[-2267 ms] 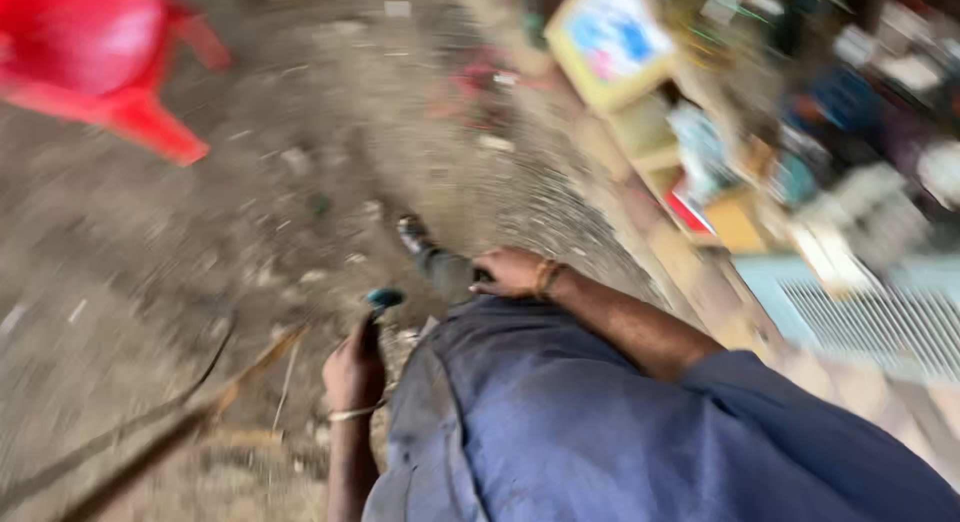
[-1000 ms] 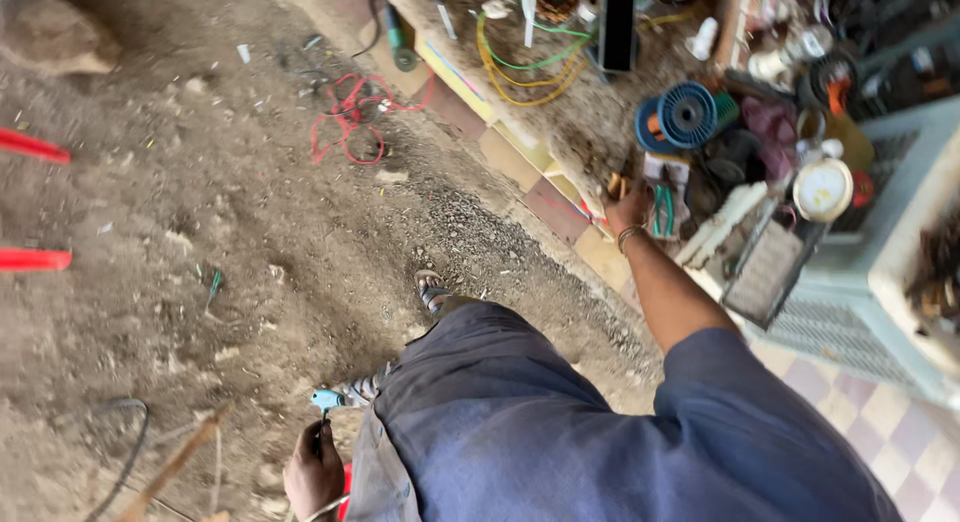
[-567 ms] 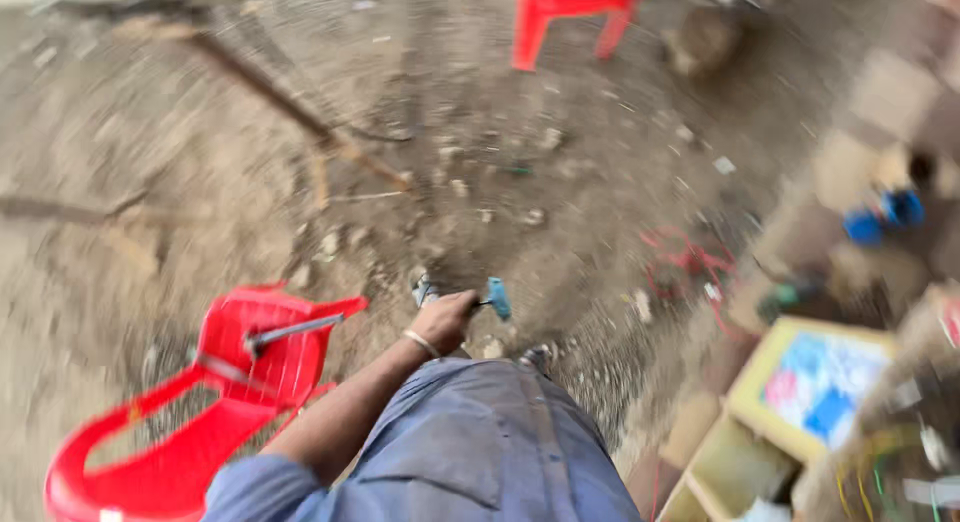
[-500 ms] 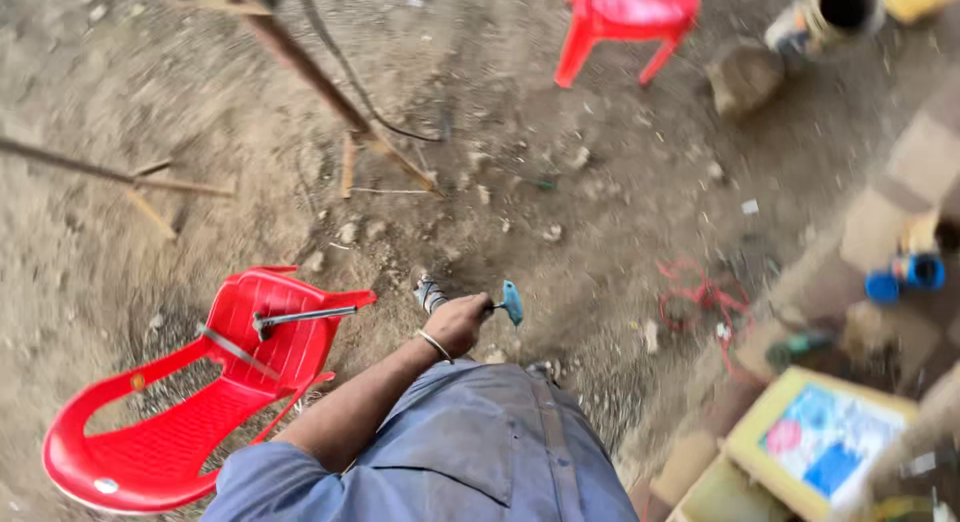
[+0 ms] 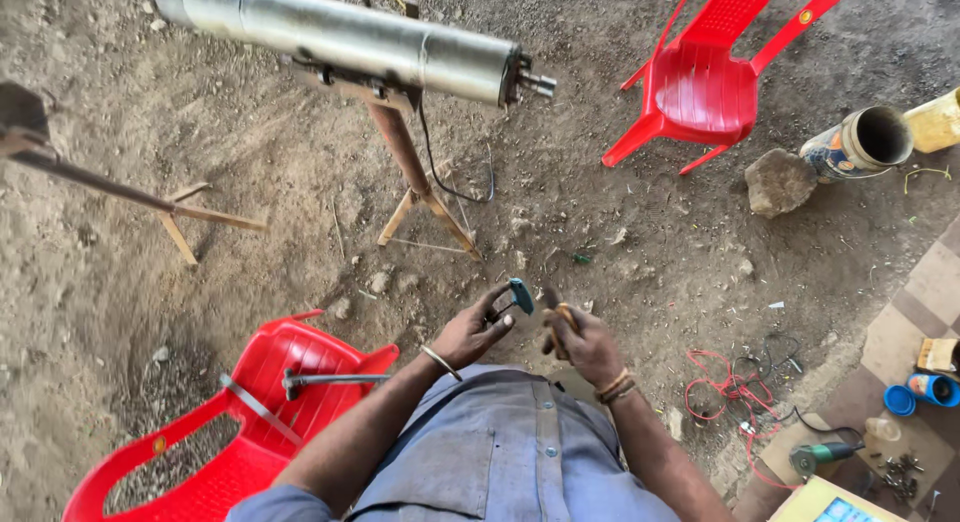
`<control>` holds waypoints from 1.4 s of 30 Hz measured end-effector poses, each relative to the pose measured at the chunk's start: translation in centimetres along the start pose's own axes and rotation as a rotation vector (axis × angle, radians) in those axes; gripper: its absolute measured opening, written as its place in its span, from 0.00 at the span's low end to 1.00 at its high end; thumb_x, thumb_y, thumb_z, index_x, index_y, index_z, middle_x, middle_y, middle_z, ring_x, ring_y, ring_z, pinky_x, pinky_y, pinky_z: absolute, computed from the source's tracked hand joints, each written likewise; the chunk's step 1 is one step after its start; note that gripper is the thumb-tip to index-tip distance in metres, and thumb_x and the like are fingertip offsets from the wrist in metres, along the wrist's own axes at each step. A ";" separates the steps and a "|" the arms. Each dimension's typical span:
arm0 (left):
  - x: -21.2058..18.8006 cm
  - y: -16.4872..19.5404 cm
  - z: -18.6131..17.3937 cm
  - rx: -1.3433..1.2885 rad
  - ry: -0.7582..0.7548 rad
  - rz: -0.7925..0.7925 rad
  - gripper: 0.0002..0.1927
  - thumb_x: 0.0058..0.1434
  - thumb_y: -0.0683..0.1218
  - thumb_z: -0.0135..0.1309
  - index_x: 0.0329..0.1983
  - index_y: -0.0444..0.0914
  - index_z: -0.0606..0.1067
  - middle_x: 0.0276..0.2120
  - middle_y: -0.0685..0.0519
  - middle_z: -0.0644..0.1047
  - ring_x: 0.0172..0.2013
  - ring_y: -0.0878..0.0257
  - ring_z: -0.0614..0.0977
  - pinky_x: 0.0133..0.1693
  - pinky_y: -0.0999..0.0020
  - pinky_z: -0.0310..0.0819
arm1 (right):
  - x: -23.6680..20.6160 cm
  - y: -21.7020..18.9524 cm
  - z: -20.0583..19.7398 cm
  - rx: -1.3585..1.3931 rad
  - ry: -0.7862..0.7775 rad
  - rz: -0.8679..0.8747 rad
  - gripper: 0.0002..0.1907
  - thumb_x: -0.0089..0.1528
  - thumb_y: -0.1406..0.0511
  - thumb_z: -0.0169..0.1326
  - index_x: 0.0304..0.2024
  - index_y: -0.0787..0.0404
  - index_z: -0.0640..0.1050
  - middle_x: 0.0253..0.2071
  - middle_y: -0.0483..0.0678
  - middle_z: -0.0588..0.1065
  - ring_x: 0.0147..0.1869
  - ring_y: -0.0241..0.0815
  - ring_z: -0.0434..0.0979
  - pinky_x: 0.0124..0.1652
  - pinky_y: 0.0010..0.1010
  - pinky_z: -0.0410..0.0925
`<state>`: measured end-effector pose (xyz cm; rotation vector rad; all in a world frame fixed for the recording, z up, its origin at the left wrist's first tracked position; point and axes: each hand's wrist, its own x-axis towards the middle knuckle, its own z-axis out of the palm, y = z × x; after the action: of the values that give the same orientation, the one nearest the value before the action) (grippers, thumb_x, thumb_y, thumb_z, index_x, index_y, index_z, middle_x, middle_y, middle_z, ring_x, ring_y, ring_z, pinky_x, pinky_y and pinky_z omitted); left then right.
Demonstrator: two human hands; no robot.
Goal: The person uses a screwdriver and a hammer to adjust and tighten components on a metal pipe assembly mounted on a stand. They repeatedly insert the screwdriver into the end of the pipe, turn it, and occasionally tap the tool with a hammer to secure the parts.
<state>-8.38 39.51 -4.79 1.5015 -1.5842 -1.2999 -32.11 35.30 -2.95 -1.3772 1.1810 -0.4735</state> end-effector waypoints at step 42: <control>25.1 11.5 -15.7 -0.055 0.830 -0.031 0.12 0.73 0.49 0.54 0.38 0.36 0.77 0.26 0.49 0.81 0.22 0.64 0.78 0.23 0.68 0.71 | 31.1 -13.2 -16.4 0.405 -0.094 -0.371 0.10 0.67 0.70 0.55 0.50 0.69 0.80 0.36 0.53 0.83 0.33 0.36 0.82 0.27 0.26 0.74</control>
<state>-3.25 10.15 6.21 1.7142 -0.9686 -0.5756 -28.73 -1.87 1.35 -1.2449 0.7017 -0.8512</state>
